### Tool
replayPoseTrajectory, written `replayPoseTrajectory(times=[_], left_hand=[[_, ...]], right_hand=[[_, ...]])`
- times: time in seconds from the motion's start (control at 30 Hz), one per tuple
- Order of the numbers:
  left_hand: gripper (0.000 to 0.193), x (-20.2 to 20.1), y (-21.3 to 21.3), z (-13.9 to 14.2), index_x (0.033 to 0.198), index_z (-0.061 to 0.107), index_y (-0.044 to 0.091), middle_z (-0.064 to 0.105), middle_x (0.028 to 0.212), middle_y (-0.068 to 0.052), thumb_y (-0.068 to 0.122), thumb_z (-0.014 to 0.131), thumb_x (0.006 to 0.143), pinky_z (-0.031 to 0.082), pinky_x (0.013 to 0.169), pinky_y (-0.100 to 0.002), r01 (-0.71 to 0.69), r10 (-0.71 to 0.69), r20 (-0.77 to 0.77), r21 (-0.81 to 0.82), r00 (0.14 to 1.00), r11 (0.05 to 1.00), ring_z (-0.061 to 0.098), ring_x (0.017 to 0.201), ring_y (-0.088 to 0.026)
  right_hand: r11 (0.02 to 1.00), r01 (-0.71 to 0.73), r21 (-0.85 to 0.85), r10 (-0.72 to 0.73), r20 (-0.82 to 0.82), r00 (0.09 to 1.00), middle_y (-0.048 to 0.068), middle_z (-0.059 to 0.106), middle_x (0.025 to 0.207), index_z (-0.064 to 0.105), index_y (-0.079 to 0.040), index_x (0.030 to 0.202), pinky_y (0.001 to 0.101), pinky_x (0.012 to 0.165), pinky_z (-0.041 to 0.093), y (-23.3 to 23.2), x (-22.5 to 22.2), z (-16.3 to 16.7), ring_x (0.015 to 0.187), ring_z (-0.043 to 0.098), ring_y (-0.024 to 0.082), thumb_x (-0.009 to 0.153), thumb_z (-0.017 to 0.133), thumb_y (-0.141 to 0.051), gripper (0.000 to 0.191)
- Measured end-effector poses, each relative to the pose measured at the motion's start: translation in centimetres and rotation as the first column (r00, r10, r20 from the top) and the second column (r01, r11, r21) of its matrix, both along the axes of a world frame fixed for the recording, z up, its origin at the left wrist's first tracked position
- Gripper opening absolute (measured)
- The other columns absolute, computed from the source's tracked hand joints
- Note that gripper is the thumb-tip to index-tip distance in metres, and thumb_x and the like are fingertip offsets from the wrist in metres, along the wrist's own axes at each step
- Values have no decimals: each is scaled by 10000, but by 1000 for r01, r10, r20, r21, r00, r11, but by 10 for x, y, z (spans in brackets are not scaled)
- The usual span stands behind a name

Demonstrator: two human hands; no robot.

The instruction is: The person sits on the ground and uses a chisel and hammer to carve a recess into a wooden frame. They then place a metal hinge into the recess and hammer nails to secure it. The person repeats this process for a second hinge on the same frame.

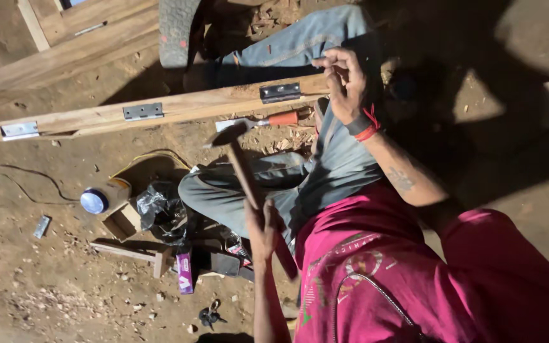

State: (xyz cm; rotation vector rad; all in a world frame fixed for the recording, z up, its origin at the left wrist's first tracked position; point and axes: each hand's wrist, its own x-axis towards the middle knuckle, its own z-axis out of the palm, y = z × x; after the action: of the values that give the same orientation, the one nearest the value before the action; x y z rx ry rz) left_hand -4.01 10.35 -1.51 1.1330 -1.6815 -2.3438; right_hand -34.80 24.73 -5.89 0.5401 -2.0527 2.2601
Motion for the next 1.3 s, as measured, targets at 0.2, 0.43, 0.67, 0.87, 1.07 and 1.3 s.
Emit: replayPoseTrajectory(times=[0.2,0.43,0.67,0.87,1.07,1.3], left_hand=[[129,-31,5,-53,993,515,79,497,595,-16,197,562,1016,384,350,-281,-41,-8,118,407,993,913,508,400,-149],[200,-24,0,-80,1102,535,41,576,702,-52,218,626,1080,432,436,-321,-28,-11,81,464,997,886,549,493,-164],[352,31,-32,-34,1258,650,75,740,848,-208,201,683,931,534,684,-428,117,113,348,-574,931,811,702,731,-315],[213,96,-84,-63,1046,724,60,722,930,-144,-6,620,873,550,760,-403,-292,739,78,-887,670,358,698,823,-314],[313,109,-97,-105,1198,697,126,670,1145,-133,77,644,894,542,781,-483,221,501,519,-814,693,537,668,980,-363],[267,91,-89,-113,1126,656,50,681,1112,-152,162,726,895,549,691,-488,285,490,415,-904,767,318,688,950,-392]], right_hand=[[935,81,345,36,-320,947,131,625,1196,611,-16,1258,362,1013,514,-4,-2,35,1184,622,264,910,640,77,361],[818,33,574,259,-419,870,130,605,1205,700,-9,1113,402,977,574,-11,13,44,1194,641,342,815,834,-14,327],[811,-41,583,401,-505,764,140,645,1126,693,7,972,443,977,544,-9,1,21,1109,628,340,881,854,86,202],[783,-127,609,484,-467,740,127,621,1106,641,17,979,408,993,506,-11,-11,8,1085,611,306,942,779,75,154],[895,-17,446,267,-503,822,157,727,1108,718,9,1067,422,974,551,-1,-4,15,1061,683,298,1044,772,-96,120],[974,75,213,-58,-87,995,53,682,1111,640,11,1203,240,844,471,18,43,25,918,556,95,1006,679,-49,210]])
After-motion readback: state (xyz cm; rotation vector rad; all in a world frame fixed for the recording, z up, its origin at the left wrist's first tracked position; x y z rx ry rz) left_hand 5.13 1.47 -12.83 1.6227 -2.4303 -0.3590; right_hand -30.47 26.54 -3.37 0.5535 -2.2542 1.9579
